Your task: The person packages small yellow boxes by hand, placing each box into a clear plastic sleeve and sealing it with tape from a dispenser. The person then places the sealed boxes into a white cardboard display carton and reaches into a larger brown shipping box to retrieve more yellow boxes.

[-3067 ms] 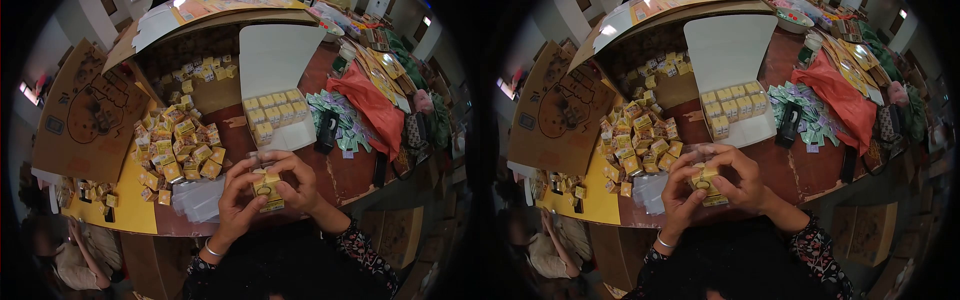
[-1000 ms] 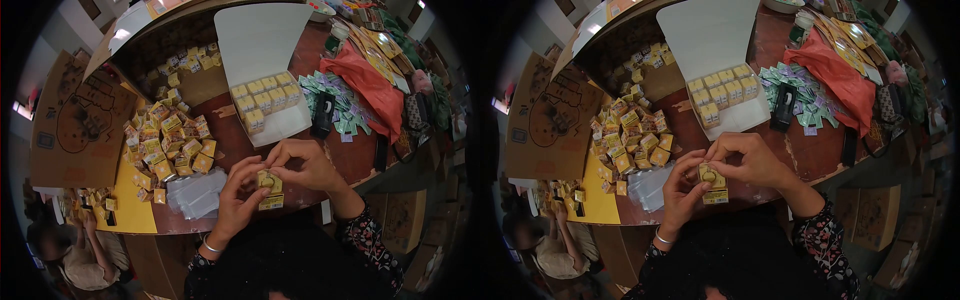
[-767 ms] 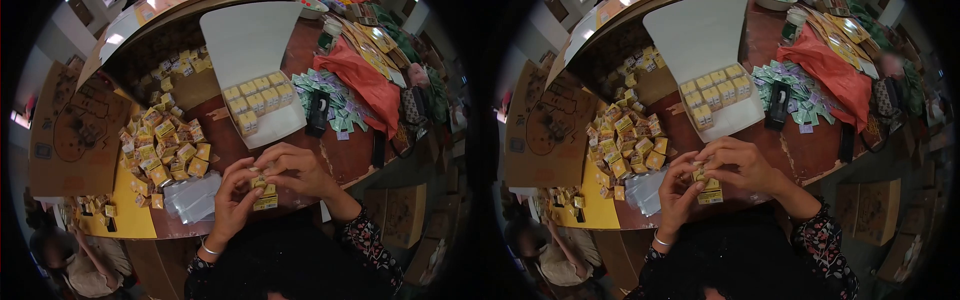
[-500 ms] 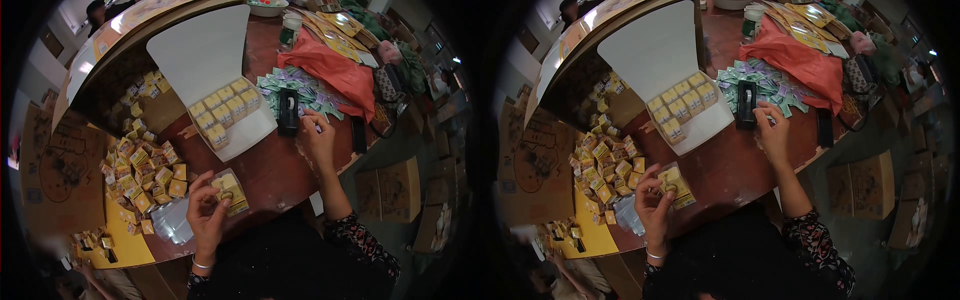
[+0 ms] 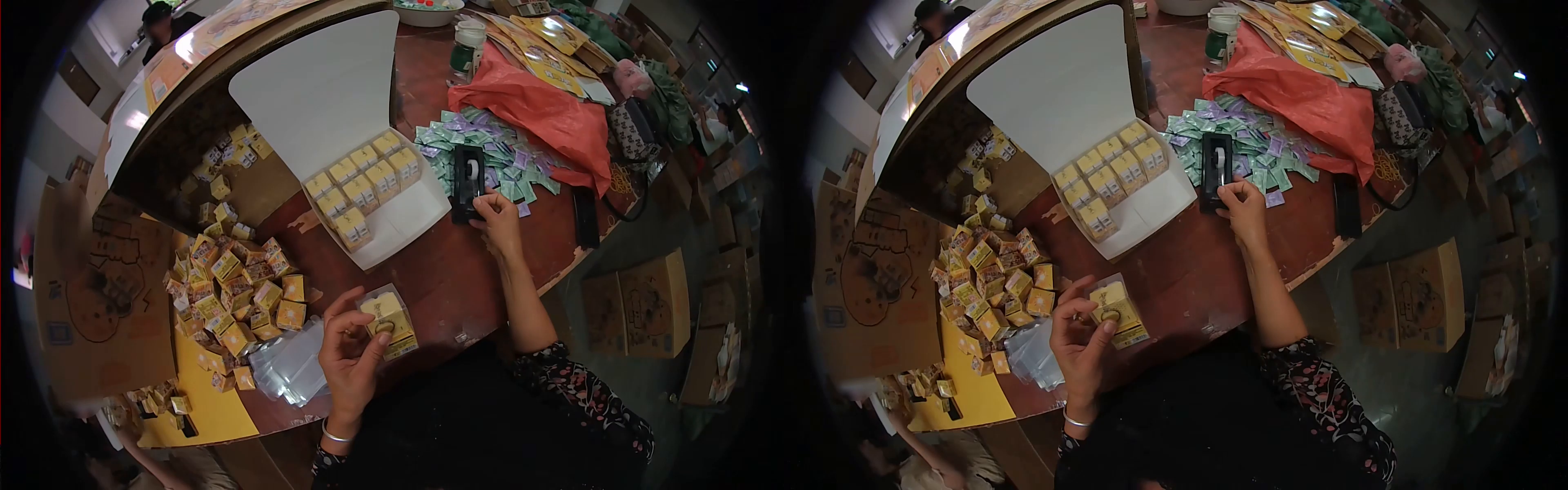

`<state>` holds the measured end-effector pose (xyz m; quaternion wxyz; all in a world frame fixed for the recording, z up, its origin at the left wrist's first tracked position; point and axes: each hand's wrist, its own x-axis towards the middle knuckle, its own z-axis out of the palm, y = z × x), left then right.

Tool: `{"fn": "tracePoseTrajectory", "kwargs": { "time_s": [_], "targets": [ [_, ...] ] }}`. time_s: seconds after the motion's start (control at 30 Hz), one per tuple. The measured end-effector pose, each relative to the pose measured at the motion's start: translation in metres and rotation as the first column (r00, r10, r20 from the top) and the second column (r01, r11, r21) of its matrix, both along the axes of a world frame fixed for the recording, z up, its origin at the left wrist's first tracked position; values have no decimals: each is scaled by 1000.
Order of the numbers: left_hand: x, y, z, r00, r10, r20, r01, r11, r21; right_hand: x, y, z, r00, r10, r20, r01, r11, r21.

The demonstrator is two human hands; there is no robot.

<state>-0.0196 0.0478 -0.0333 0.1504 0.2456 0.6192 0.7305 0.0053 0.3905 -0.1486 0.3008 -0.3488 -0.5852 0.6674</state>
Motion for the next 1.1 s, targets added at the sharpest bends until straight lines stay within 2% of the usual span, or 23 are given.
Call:
{"fn": "tracePoseTrajectory", "kwargs": {
  "time_s": [0.1,0.2,0.3,0.4,0.43,0.5,0.6,0.7,0.8,0.87,0.9,0.97,1.0,1.07,1.1],
  "targets": [
    [0,1,-1,999,-14,31,13,1000,15,3,-7,0,993,-8,-115,-1,997,-74],
    [0,3,-3,998,-30,52,29,999,32,7,-14,0,982,-22,-190,11,998,-56],
    [-1,3,-5,997,-44,57,42,999,31,8,-16,-8,970,21,-243,-22,1000,0],
    [0,3,-4,997,-53,55,51,998,33,9,-23,-14,974,23,-227,7,992,129],
    [0,4,-4,997,-56,54,54,998,37,10,-20,-21,989,6,-147,37,958,285],
    [1,5,-4,996,-62,68,59,997,52,10,-17,-37,998,-66,5,51,818,573],
    [2,5,-3,997,-61,50,58,996,63,7,-19,-42,995,-88,-50,101,883,458],
    [2,4,-2,998,-48,29,46,997,55,8,-23,-30,996,-88,-7,82,887,454],
    [1,1,1,1000,-12,-21,12,999,29,10,-24,-18,993,-120,-9,106,833,542],
    [1,-2,4,999,22,-48,-21,999,24,16,-30,7,991,-124,54,51,715,697],
    [1,-2,8,998,40,-52,-38,999,31,22,-31,15,986,-104,133,-26,687,727],
    [3,-6,5,991,73,-109,-70,997,24,30,-31,16,974,-122,193,-64,665,744],
    [2,-6,-2,982,87,-168,-85,996,16,32,-36,29,982,-95,161,-49,699,713],
    [1,-4,-6,963,107,-246,-113,994,-9,37,-59,67,982,187,-12,-166,900,403],
    [1,-4,-6,958,102,-266,-115,993,-33,41,-76,89,952,278,-130,-245,943,227]
  ]
}}
